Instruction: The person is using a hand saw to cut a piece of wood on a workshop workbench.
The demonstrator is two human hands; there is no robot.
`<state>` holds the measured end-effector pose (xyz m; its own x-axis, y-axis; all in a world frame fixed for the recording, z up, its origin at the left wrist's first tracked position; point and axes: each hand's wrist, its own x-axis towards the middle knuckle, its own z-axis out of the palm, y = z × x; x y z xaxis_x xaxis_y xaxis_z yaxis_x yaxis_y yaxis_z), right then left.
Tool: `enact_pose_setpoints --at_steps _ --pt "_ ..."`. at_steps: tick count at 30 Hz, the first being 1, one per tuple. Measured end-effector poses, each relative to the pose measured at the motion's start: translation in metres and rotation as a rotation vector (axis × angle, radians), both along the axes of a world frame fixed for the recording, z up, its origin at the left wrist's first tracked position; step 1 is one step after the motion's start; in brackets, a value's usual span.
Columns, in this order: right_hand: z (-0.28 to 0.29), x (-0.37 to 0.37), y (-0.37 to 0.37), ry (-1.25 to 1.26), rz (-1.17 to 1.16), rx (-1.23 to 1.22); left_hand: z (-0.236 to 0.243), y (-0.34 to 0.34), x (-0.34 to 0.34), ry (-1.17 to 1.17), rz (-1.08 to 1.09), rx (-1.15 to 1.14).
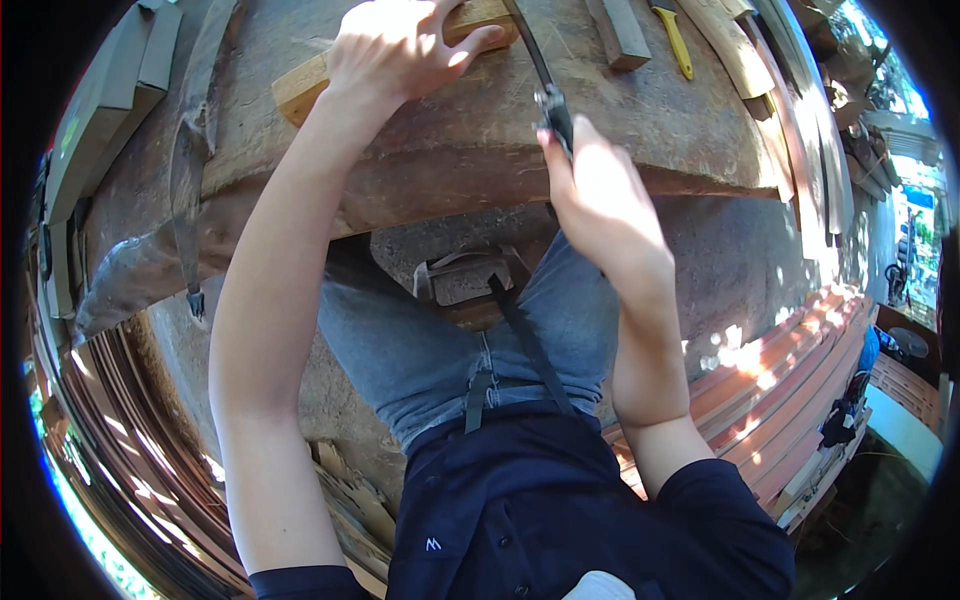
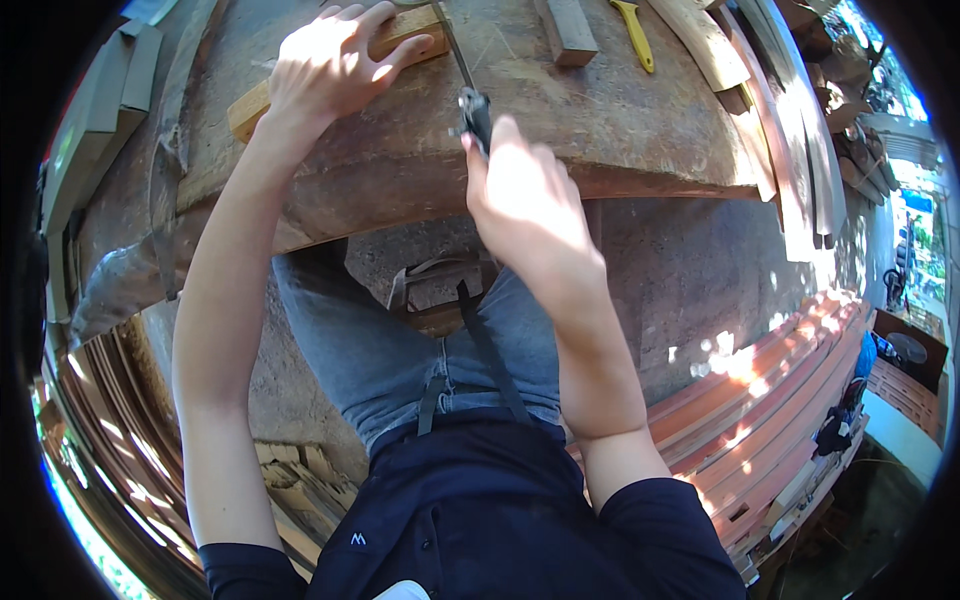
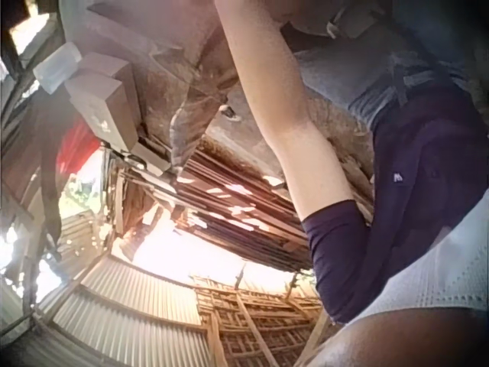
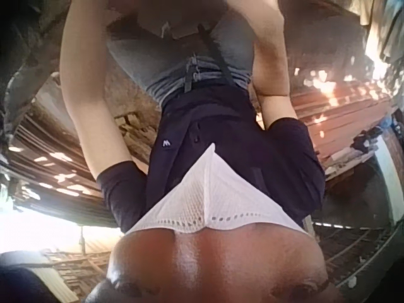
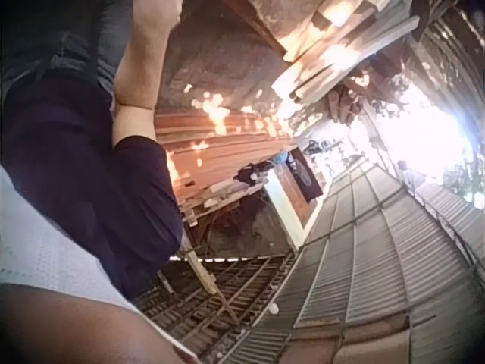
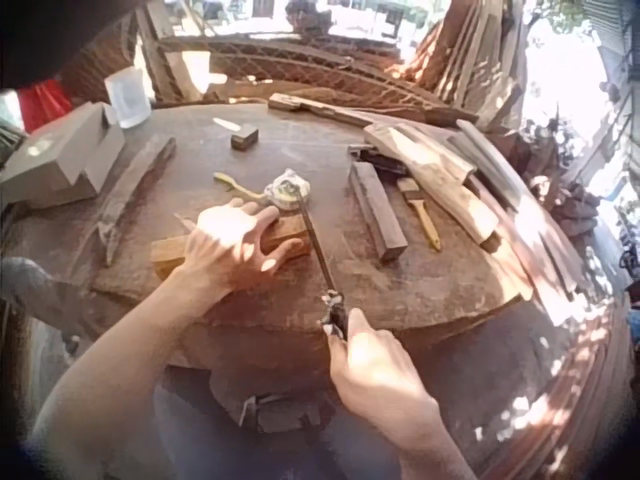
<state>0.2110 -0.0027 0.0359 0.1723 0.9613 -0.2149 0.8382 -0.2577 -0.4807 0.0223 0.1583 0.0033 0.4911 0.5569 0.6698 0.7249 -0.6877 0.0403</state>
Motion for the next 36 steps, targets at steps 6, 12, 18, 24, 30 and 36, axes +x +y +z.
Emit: enact_pose_setpoints --at_steps 6,12,18,24,30,36 --pt "-0.001 0.005 0.025 0.058 0.025 0.003 0.0 0.002 0.006 -0.009 -0.038 0.095" --pt "-0.008 -0.006 0.056 -0.007 0.032 0.123 0.005 0.003 0.0 0.041 -0.03 0.004" --pt "0.005 -0.003 -0.005 0.07 -0.044 0.052 0.001 0.003 0.007 0.007 -0.024 0.0" --pt "-0.016 -0.002 0.065 0.027 0.026 0.172 -0.011 0.009 0.004 0.056 0.008 0.093" --pt "0.0 -0.006 0.042 0.067 0.06 0.027 -0.011 0.005 -0.002 0.114 0.084 0.079" --pt "-0.005 -0.004 -0.006 0.149 -0.056 0.038 -0.011 0.01 -0.001 0.139 0.082 -0.043"
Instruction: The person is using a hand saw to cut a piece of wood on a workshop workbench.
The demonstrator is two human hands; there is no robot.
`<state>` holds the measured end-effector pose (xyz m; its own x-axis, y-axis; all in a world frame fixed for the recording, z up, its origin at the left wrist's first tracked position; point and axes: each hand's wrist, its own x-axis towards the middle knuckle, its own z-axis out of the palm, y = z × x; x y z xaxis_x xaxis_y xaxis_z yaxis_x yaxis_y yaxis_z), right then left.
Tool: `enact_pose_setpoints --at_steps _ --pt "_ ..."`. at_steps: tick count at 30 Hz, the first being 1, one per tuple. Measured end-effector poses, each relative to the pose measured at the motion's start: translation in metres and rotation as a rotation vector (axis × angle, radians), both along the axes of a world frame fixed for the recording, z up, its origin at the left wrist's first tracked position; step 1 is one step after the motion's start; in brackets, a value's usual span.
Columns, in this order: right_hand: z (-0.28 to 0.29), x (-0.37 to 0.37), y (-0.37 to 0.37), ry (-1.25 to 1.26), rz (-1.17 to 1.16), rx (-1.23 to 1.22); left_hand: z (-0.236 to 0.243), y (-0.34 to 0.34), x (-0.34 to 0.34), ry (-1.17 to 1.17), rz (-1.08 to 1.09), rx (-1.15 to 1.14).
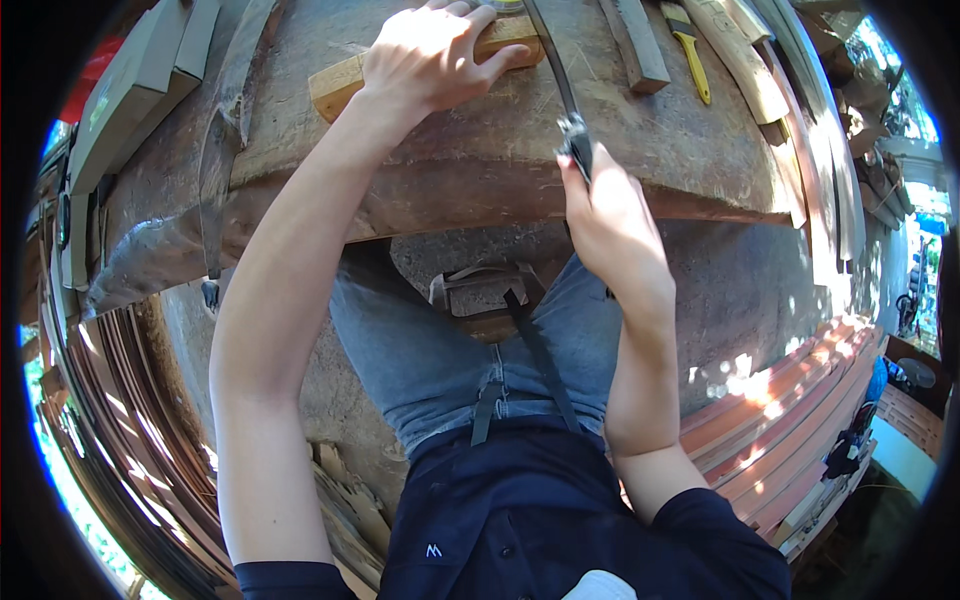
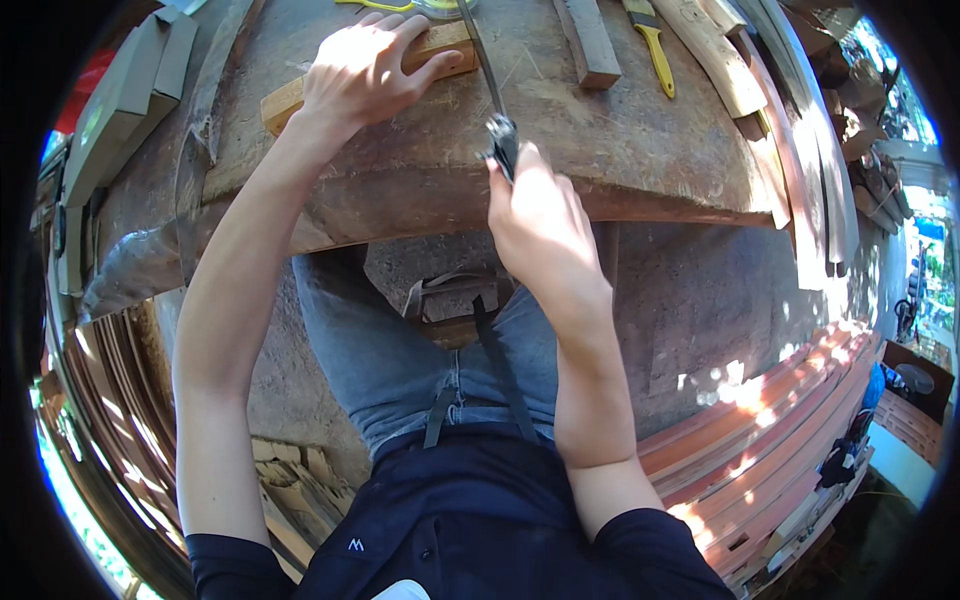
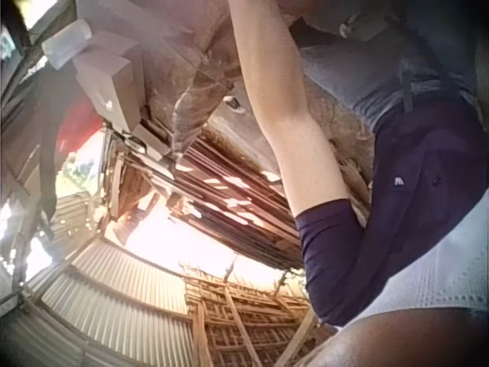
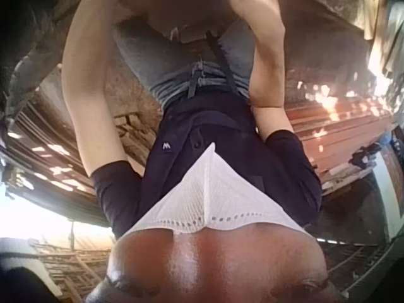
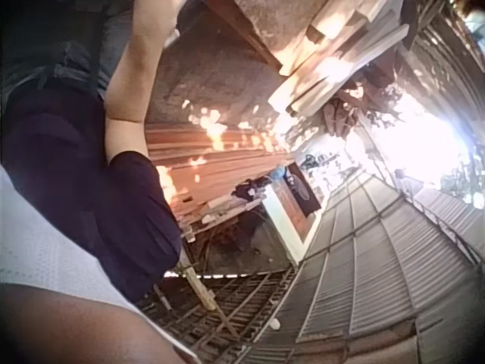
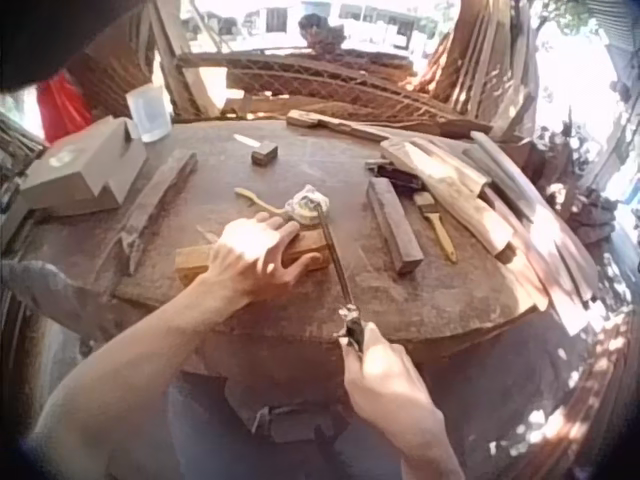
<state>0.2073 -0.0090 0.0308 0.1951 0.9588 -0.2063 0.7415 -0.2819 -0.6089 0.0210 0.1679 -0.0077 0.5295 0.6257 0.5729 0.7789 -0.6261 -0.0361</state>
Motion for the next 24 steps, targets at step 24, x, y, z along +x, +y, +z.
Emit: enact_pose_setpoints --at_steps 24 --pt "0.006 -0.003 0.087 -0.047 0.031 0.058 0.015 -0.007 0.005 -0.157 -0.22 0.138"
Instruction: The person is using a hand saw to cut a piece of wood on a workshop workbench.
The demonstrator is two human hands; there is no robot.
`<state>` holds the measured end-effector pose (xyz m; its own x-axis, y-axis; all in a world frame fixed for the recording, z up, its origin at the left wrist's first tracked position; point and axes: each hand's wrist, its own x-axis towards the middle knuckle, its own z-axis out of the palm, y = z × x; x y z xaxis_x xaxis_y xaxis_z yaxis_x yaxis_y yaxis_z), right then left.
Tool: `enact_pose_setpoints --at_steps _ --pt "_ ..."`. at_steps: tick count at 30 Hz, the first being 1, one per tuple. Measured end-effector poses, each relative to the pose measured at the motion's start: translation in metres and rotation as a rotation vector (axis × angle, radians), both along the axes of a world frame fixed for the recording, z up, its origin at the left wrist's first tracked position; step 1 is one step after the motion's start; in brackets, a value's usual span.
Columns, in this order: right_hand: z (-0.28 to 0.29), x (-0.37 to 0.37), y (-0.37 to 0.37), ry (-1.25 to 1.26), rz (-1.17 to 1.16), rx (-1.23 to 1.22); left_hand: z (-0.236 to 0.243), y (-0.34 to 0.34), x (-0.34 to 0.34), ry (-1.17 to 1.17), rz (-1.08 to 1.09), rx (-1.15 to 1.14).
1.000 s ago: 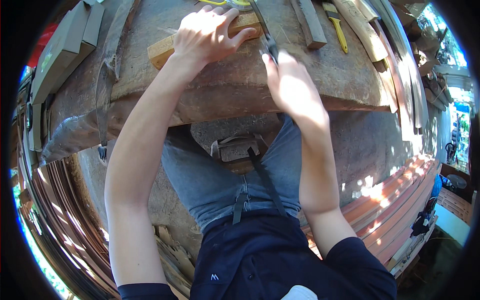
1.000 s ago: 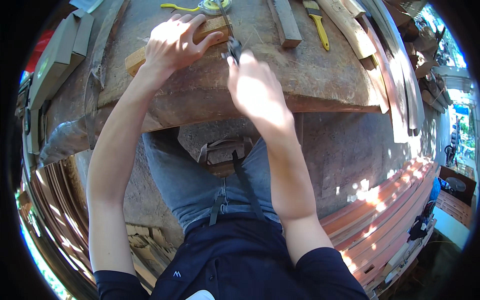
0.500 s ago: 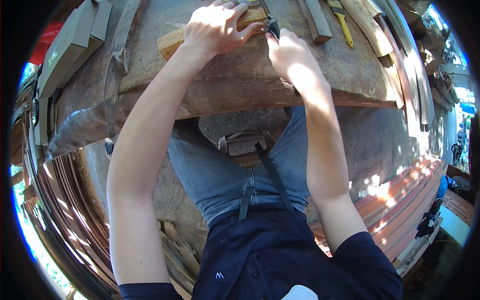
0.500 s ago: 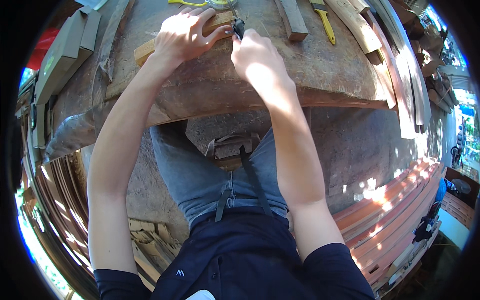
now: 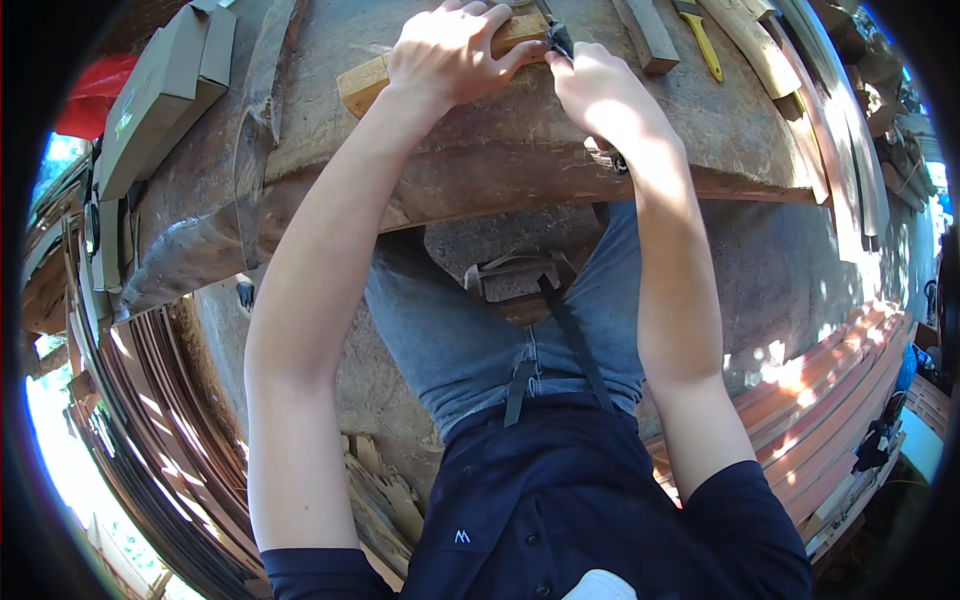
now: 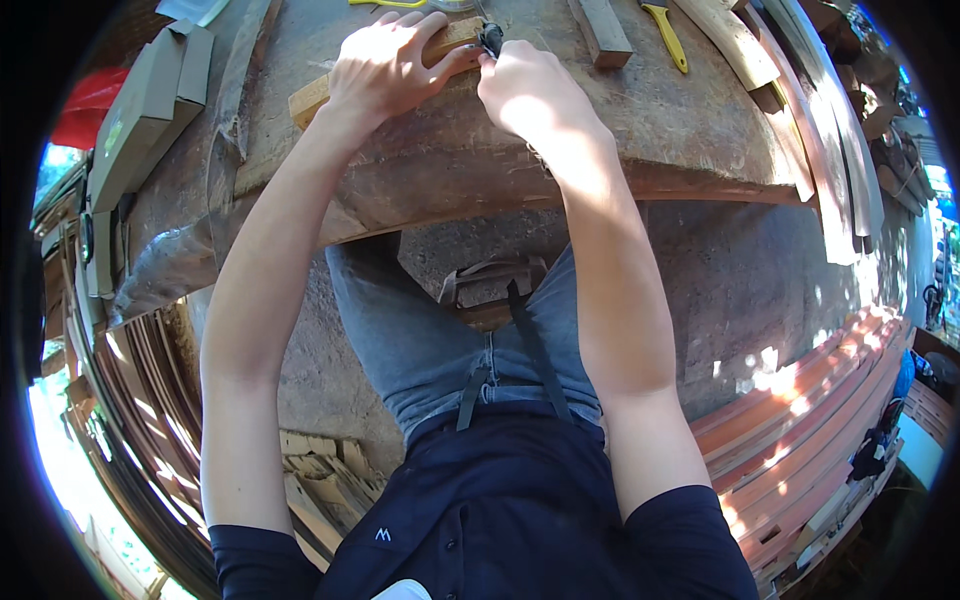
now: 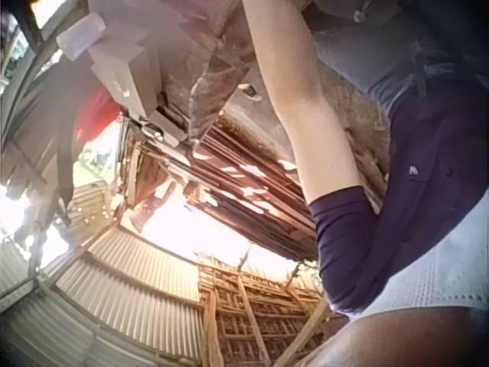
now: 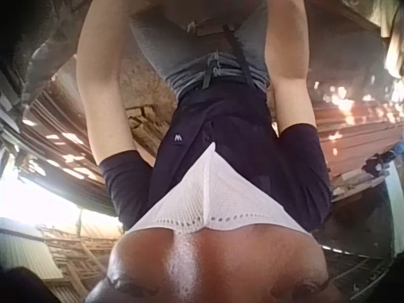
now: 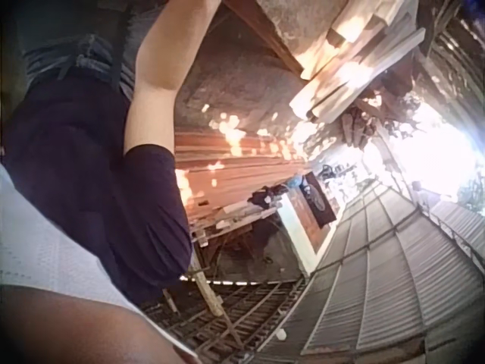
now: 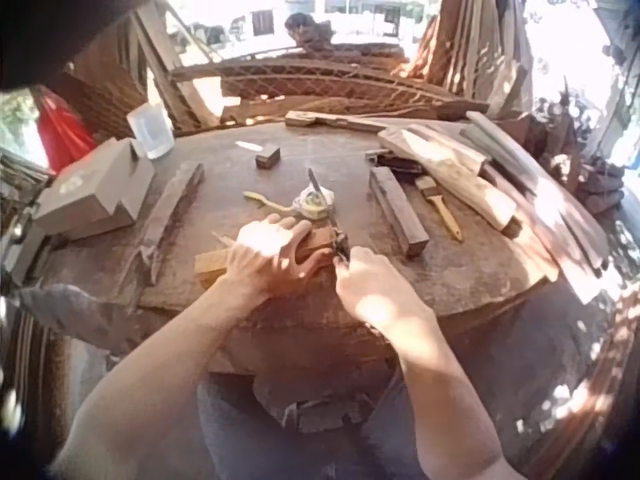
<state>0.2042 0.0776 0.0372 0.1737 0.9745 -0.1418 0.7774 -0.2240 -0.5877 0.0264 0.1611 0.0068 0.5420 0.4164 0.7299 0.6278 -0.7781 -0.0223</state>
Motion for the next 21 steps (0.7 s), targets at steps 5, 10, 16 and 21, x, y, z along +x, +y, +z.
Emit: enact_pose_setpoints --at_steps 5,10,16,21 --pt "-0.006 0.005 -0.047 -0.04 0.111 -0.002 0.004 -0.006 -0.004 0.074 0.091 -0.135" --pt "0.007 0.005 -0.08 -0.168 0.096 0.04 0.001 0.002 -0.002 0.08 0.034 -0.123" --pt "0.006 0.002 -0.011 -0.016 0.032 -0.189 0.001 0.002 -0.003 0.082 0.08 -0.235" --pt "0.001 0.003 -0.045 -0.102 0.028 -0.008 0.002 0.0 -0.001 0.12 0.093 -0.16"
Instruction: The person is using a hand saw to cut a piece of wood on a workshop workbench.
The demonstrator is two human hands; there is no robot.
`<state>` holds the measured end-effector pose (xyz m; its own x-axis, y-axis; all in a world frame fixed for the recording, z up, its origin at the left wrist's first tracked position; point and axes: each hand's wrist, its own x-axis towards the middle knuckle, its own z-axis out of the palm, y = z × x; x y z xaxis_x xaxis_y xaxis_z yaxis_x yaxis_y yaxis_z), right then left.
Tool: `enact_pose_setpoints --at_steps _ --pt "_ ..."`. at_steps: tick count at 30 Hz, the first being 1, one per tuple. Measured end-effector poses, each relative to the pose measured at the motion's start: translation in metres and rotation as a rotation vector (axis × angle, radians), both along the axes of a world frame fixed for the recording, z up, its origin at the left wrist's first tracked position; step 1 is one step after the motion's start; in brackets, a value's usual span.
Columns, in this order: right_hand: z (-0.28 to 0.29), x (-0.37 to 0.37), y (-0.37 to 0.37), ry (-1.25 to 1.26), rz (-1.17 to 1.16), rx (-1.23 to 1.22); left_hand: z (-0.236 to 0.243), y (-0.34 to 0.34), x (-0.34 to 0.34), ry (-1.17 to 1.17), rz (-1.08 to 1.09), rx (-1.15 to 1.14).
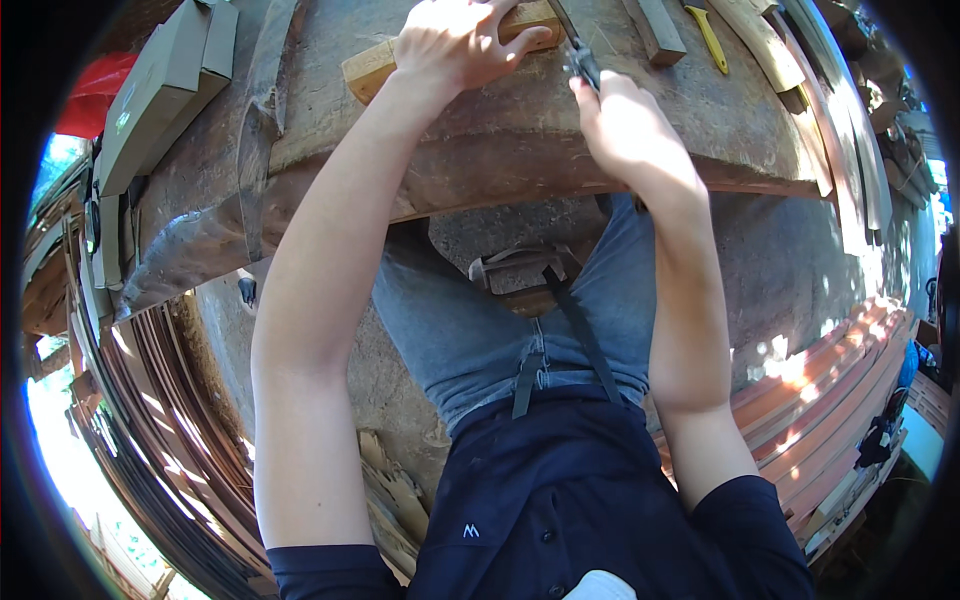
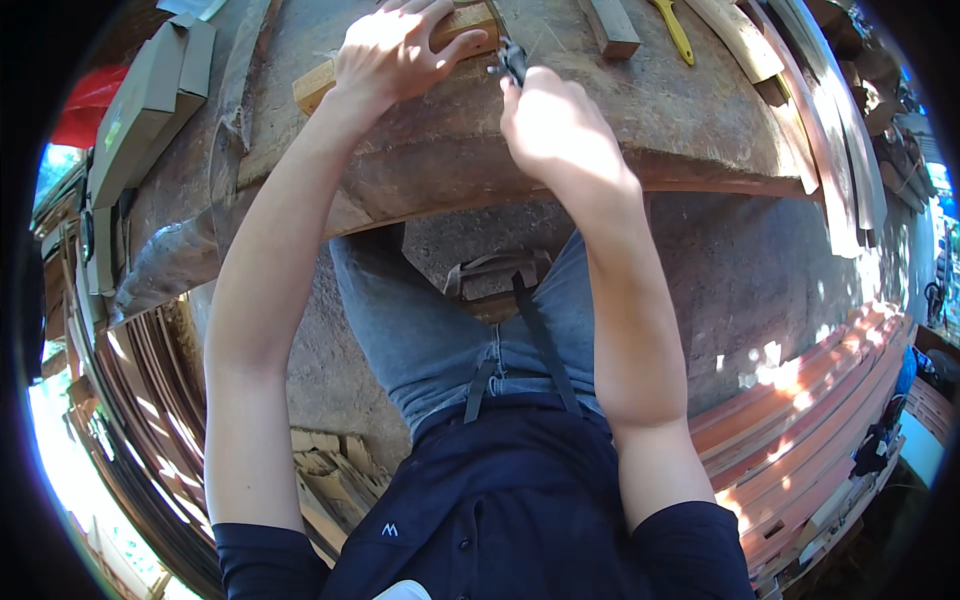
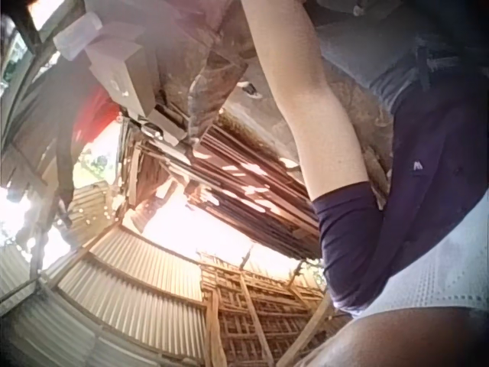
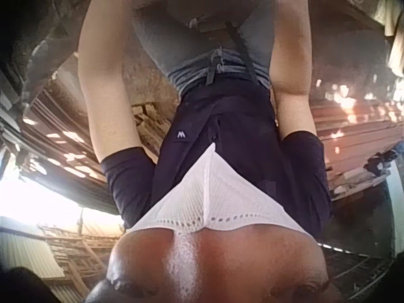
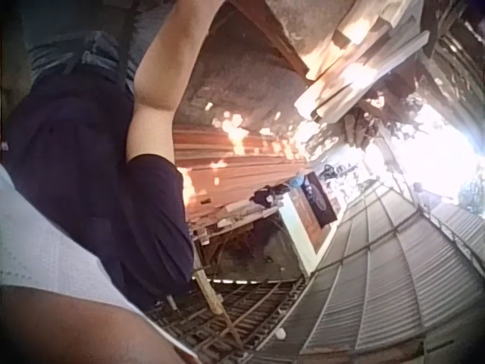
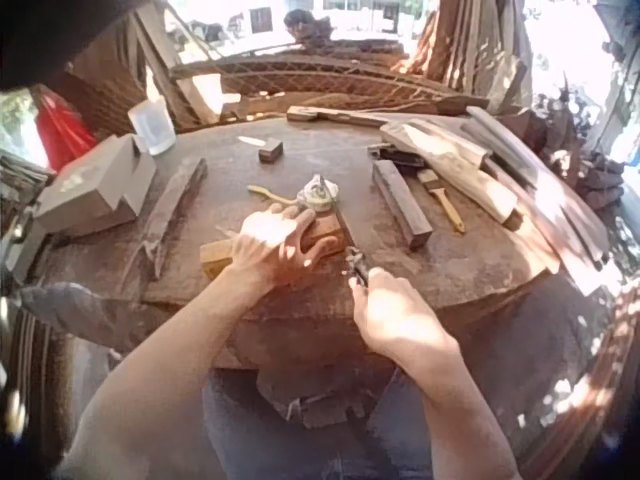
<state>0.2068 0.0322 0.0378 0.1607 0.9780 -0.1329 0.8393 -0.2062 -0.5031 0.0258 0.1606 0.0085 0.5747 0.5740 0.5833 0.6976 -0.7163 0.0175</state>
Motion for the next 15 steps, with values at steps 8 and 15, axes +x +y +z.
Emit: enact_pose_setpoints --at_steps 8,15 --pt "-0.007 0.004 -0.011 -0.063 0.017 0.121 0.0 0.004 -0.001 -0.053 -0.071 0.014" --pt "-0.003 0.001 0.018 0.055 0.049 -0.013 0.002 0.005 -0.005 -0.05 -0.042 -0.03"
